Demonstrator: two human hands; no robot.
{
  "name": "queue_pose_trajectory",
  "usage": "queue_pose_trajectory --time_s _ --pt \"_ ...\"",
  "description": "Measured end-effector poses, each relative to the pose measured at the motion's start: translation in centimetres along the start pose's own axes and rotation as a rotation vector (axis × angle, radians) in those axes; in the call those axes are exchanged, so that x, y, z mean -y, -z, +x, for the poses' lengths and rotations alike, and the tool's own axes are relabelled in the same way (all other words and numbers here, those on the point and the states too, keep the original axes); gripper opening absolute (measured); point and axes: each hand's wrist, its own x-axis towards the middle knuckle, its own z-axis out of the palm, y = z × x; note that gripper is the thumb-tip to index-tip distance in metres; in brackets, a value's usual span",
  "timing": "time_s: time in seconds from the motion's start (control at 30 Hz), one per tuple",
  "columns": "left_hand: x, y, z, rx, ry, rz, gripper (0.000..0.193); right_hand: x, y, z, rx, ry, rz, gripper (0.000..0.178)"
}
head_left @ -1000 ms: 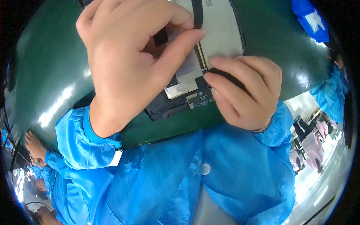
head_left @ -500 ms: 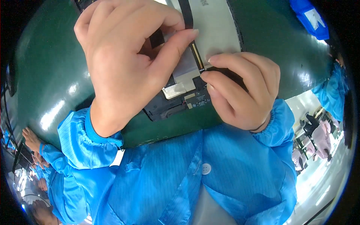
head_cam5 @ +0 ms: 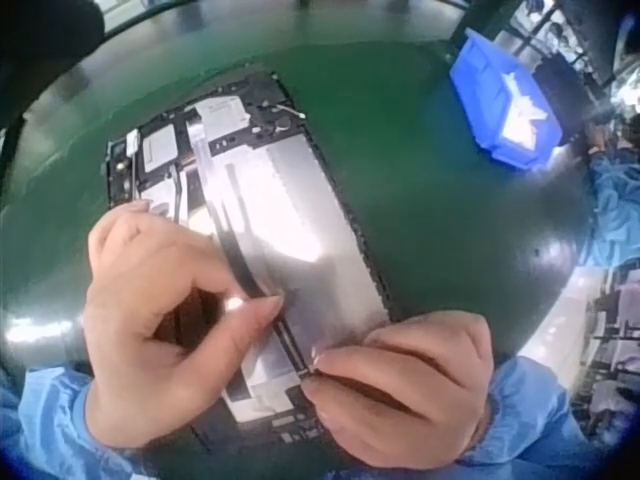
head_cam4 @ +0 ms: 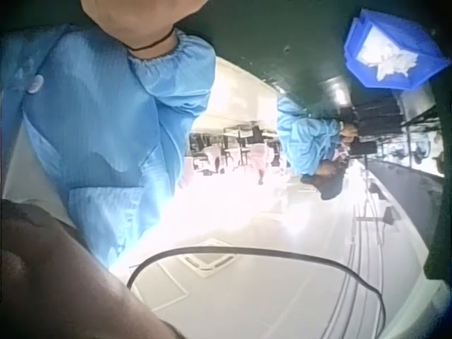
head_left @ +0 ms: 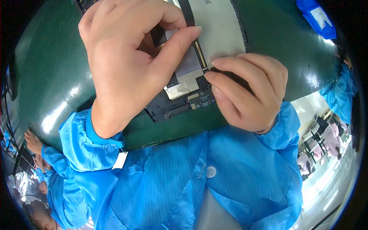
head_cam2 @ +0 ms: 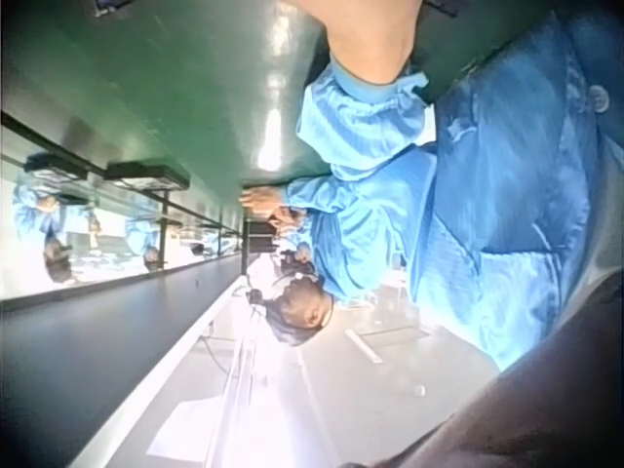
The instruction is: The person connects ribbon cables and internal components to a circuit board of a tablet-like device by hand.
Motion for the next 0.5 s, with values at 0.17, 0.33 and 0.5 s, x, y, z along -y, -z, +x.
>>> queue_pose_trajectory --time_s 0.17,0.33,0.5 --pt "0.19 -0.11 0.36 0.014 0.0 0.002 0.017 -0.15 -0.09 0.6 0.013 -0.033 0.018 0.024" --pt "0.34 0.02 0.84 0.023 -0.027 -0.004 0.017 -0.23 0.04 0.92 0.026 -0.043 0.022 0.023" --pt "0.46 -0.21 0.92 -0.016 -0.09 0.032 0.016 -0.3 0.09 0.96 0.019 -0.044 0.025 0.022"
